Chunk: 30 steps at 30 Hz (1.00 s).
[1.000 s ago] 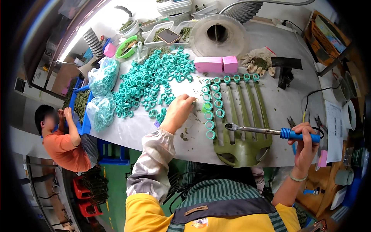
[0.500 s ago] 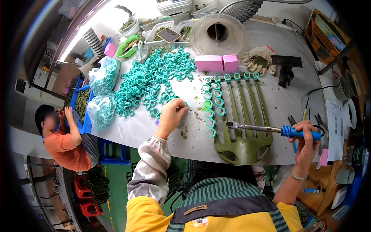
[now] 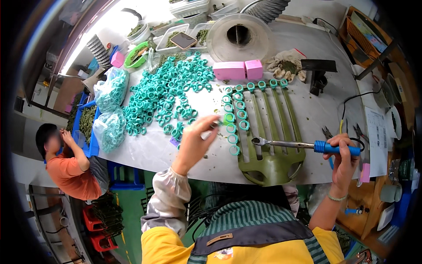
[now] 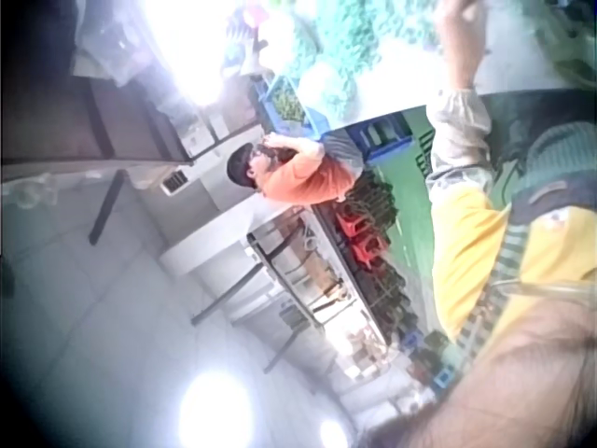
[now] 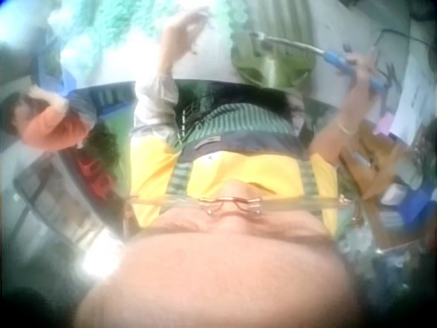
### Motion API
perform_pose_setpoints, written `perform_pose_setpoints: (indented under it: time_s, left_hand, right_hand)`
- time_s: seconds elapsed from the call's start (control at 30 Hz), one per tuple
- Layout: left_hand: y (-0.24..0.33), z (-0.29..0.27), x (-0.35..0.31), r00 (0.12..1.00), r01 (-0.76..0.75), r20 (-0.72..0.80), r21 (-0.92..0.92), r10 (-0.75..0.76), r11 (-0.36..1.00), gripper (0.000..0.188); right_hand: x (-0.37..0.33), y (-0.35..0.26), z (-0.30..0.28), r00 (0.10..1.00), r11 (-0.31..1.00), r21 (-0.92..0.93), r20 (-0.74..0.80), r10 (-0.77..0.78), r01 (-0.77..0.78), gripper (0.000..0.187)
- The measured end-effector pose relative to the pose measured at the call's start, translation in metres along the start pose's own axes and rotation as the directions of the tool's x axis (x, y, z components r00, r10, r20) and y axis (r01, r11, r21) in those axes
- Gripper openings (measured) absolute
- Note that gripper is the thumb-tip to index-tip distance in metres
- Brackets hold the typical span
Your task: The person picks up green plastic rings from a table and places them onto the tines of a green plastic tool. They then use a soldering iron to melt and fuse each ring securely onto the tool.
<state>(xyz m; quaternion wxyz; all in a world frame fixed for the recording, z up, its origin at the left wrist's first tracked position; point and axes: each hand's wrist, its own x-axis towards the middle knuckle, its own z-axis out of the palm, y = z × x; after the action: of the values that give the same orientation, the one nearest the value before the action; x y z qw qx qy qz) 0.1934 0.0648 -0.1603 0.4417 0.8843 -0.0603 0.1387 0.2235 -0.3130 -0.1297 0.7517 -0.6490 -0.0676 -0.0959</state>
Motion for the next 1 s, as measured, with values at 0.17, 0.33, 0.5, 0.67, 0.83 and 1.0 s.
perform_pose_setpoints:
  time_s: [0.17, 0.33, 0.5, 0.67, 0.83, 1.0]
  left_hand:
    - [0.028, 0.037, -0.007, 0.986, -0.028, 0.157, -0.133, 0.049, 0.991, 0.031]
    - [0.016, 0.053, -0.003, 0.963, -0.237, 0.162, 0.131, 0.216, 0.963, 0.034]
    - [0.013, 0.058, 0.001, 0.953, -0.247, 0.214, 0.148, 0.213, 0.958, 0.031]
    - [0.017, 0.055, 0.000, 0.950, -0.249, 0.233, 0.166, 0.207, 0.954, 0.032]
    - [0.016, 0.036, 0.008, 0.990, -0.114, 0.080, 0.005, 0.113, 0.993, 0.024]
    - [-0.042, -0.016, -0.013, 0.985, 0.117, -0.172, 0.746, 0.020, 0.656, 0.013]
  right_hand:
    - [0.001, 0.007, -0.001, 1.000, 1.000, -0.003, 0.007, 0.015, -0.015, 0.023]
    - [0.001, 0.016, 0.004, 0.999, 0.997, 0.063, 0.022, 0.037, -0.038, 0.023]
    - [0.003, 0.027, 0.012, 0.997, 0.993, 0.105, 0.066, 0.048, -0.055, 0.022]
    - [0.003, 0.009, -0.001, 0.998, 1.000, 0.020, 0.063, -0.026, 0.024, 0.022]
    - [0.003, 0.006, -0.011, 1.000, 0.999, 0.031, 0.027, 0.004, -0.005, 0.022]
    - [0.000, 0.006, -0.010, 1.000, 0.999, 0.041, 0.018, 0.018, -0.018, 0.022]
